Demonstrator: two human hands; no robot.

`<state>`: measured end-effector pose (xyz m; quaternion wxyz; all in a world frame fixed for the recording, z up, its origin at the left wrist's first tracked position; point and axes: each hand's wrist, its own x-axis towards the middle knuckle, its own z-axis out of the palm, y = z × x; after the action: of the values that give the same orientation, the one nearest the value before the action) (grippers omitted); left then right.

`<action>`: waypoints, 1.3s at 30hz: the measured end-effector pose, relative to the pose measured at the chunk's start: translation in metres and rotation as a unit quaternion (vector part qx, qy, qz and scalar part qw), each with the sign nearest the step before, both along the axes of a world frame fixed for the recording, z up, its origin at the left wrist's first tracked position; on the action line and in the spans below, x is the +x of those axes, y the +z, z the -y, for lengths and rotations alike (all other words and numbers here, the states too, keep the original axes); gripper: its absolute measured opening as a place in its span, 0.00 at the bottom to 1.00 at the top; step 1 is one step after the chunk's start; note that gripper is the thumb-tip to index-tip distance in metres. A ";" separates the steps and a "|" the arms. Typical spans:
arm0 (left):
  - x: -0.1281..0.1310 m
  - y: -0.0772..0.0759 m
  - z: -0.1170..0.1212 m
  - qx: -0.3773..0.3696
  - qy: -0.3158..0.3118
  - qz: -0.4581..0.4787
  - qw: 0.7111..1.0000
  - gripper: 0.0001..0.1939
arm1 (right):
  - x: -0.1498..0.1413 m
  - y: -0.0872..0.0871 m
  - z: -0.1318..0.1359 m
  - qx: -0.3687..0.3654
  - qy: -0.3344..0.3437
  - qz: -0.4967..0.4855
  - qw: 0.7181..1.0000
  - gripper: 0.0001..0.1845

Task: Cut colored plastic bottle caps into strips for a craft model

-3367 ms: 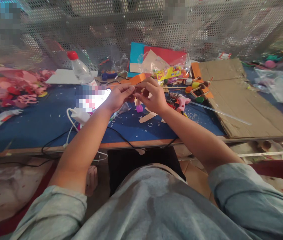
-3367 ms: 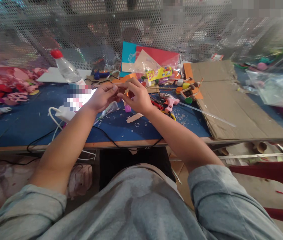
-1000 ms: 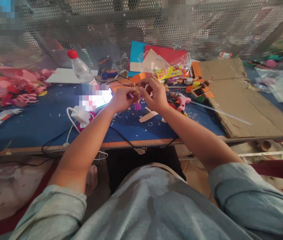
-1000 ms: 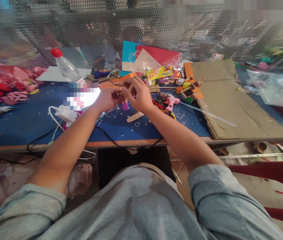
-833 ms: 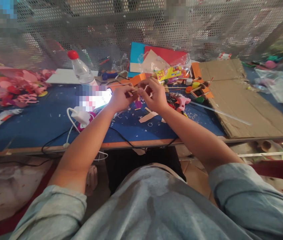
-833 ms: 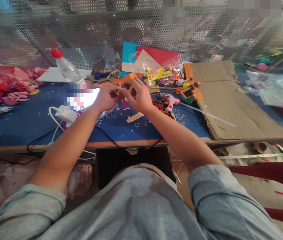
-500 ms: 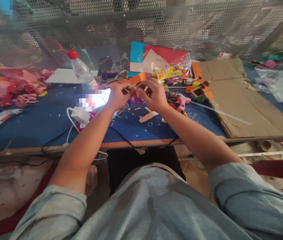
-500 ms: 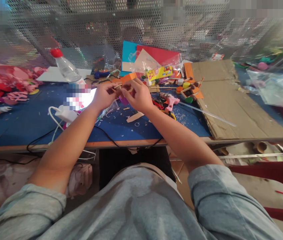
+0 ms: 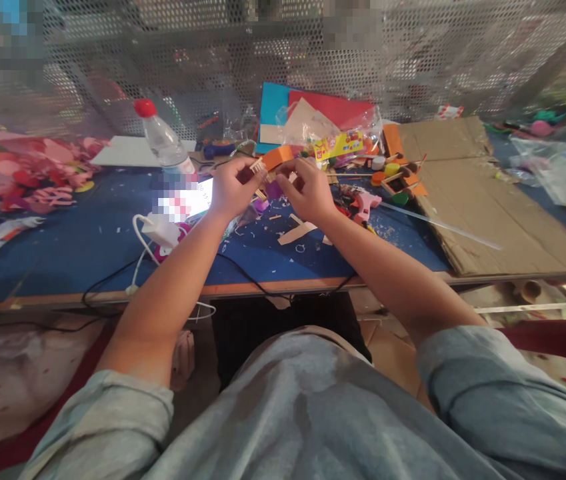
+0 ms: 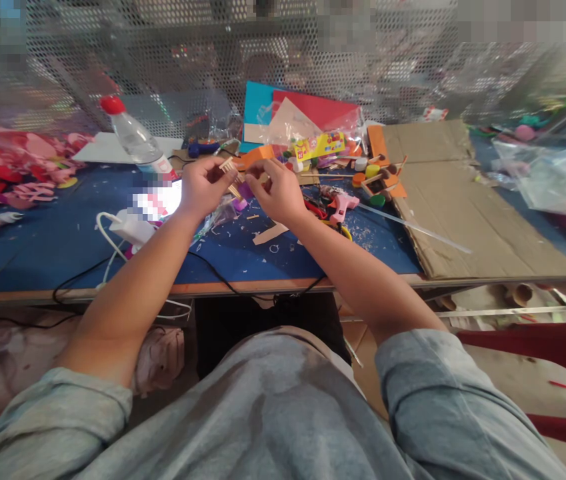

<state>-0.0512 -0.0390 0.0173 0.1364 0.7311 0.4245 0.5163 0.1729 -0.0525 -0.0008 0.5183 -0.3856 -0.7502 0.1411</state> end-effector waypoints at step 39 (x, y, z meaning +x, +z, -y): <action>0.002 0.008 0.015 -0.099 -0.095 -0.127 0.982 0.37 | -0.001 0.000 -0.007 -0.116 -0.053 -0.020 0.992 0.07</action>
<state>-0.0497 -0.0536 0.0251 0.2013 0.8108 0.4157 0.3596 0.1716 -0.0455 -0.0009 0.4914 -0.4798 -0.6967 0.2073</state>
